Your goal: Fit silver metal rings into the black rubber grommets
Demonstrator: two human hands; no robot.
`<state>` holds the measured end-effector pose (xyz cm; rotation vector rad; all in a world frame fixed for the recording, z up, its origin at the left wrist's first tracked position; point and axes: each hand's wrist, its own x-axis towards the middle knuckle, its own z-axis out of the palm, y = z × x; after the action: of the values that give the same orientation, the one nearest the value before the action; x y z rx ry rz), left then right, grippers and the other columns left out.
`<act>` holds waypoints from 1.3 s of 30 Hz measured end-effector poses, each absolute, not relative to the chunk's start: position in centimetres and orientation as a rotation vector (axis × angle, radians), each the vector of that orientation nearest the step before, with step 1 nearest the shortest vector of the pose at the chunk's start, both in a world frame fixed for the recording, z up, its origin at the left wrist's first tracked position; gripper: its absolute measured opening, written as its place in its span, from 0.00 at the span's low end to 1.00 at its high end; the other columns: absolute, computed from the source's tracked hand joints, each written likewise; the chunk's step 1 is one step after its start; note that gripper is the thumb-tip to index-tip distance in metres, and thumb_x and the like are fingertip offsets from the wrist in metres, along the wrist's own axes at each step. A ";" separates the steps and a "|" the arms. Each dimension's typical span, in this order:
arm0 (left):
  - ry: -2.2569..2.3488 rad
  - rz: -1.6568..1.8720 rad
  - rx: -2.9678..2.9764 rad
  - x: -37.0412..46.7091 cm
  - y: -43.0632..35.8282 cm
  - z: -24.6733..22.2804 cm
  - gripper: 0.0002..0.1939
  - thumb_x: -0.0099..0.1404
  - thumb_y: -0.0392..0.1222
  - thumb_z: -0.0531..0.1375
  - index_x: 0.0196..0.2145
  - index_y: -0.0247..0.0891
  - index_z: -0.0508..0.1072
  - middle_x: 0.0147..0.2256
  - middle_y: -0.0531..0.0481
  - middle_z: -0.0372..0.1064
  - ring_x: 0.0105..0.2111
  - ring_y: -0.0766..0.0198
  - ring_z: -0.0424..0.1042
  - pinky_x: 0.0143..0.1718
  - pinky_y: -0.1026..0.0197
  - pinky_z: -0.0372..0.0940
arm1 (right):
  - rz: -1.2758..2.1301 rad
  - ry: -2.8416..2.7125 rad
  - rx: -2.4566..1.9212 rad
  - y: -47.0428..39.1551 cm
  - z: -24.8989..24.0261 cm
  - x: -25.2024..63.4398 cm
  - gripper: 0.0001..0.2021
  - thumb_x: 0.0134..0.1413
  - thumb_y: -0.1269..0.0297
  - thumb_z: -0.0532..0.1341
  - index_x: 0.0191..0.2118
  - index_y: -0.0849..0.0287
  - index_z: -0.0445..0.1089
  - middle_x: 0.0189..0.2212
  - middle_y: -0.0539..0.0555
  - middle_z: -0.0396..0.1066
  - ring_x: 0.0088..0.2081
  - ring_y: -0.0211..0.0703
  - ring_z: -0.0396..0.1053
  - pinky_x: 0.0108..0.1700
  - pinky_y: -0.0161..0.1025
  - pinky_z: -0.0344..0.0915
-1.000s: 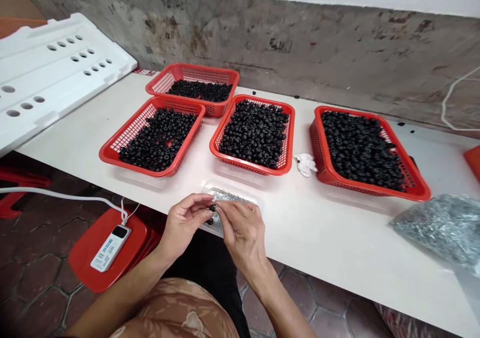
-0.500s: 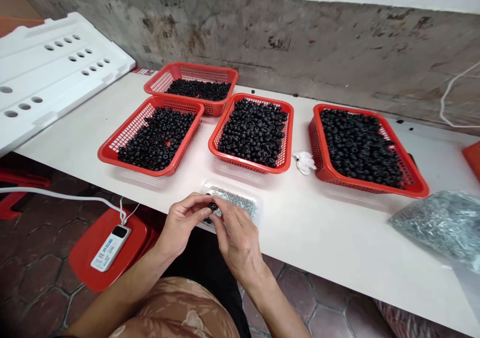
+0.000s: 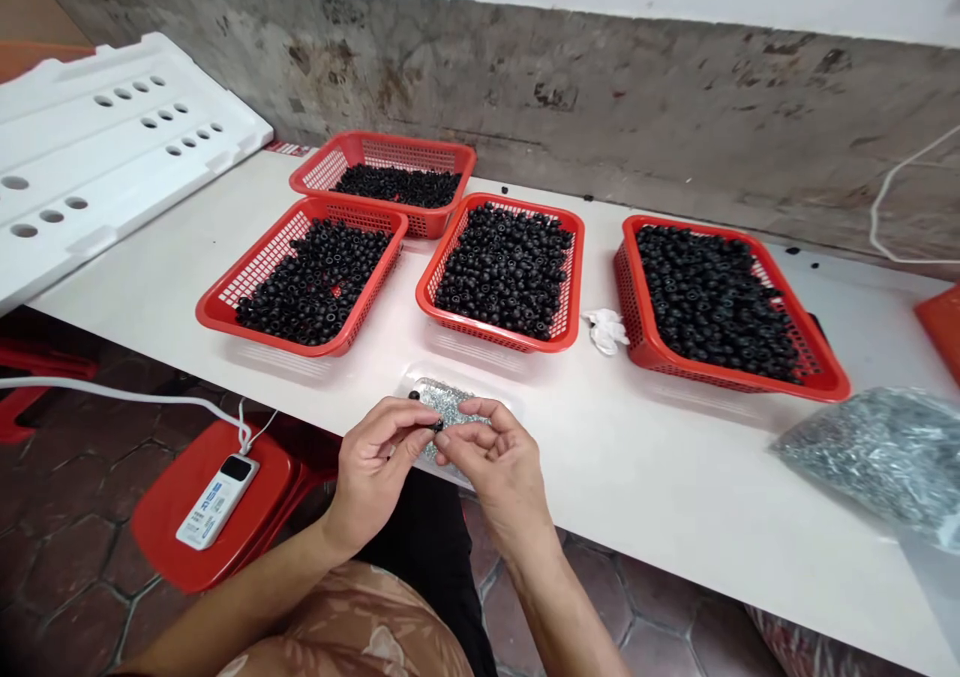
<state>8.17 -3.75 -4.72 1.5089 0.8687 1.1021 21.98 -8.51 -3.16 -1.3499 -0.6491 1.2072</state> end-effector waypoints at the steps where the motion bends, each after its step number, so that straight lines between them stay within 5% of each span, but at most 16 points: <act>1: 0.855 1.086 1.534 8.1 -3.7 -4.7 0.09 0.66 0.35 0.61 0.42 0.40 0.80 0.41 0.46 0.75 0.42 0.60 0.74 0.44 0.62 0.69 | 1.274 -0.574 -1.311 -8.2 -3.2 22.3 0.25 0.40 0.57 0.75 0.42 0.57 0.65 0.23 0.48 0.75 0.25 0.39 0.73 0.34 0.37 0.70; 7: 0.834 0.938 1.463 7.5 -3.1 -5.1 0.08 0.65 0.37 0.63 0.41 0.41 0.80 0.39 0.46 0.77 0.39 0.58 0.76 0.42 0.61 0.70 | 1.325 -0.547 -1.296 -8.6 -3.7 22.2 0.26 0.39 0.56 0.75 0.41 0.57 0.63 0.23 0.48 0.74 0.24 0.42 0.74 0.33 0.41 0.72; 12: 0.929 0.994 1.371 7.2 -2.5 -5.8 0.06 0.61 0.38 0.66 0.38 0.40 0.81 0.38 0.46 0.78 0.39 0.58 0.76 0.43 0.61 0.70 | 0.556 -0.981 -1.566 -11.3 -2.9 21.6 0.10 0.52 0.61 0.68 0.36 0.55 0.67 0.33 0.53 0.77 0.38 0.46 0.77 0.43 0.41 0.73; 18: 0.827 0.949 0.910 7.0 -1.5 -5.7 0.11 0.57 0.40 0.69 0.39 0.36 0.80 0.39 0.46 0.79 0.36 0.62 0.78 0.40 0.63 0.71 | 0.400 -1.392 -1.775 -10.3 -5.3 25.2 0.08 0.62 0.61 0.60 0.45 0.56 0.71 0.36 0.54 0.78 0.35 0.45 0.78 0.38 0.41 0.73; 22: 0.798 0.922 0.736 6.0 -0.9 -4.8 0.13 0.55 0.40 0.71 0.39 0.36 0.80 0.40 0.46 0.79 0.32 0.67 0.77 0.35 0.68 0.71 | 0.215 -1.601 -1.845 -9.2 -7.6 26.5 0.09 0.63 0.63 0.57 0.41 0.57 0.73 0.35 0.54 0.79 0.34 0.48 0.77 0.37 0.43 0.71; 39: 0.815 0.876 0.496 4.2 0.1 -5.4 0.05 0.49 0.31 0.66 0.26 0.33 0.75 0.30 0.50 0.75 0.28 0.70 0.73 0.35 0.69 0.69 | 0.350 -2.600 -1.663 -0.4 -7.9 21.1 0.10 0.62 0.76 0.55 0.38 0.60 0.73 0.35 0.57 0.71 0.30 0.41 0.70 0.32 0.36 0.57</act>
<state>4.15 0.06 -5.39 0.4958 0.8146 0.8755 21.05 -0.37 -7.92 -1.6627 -2.5999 0.3504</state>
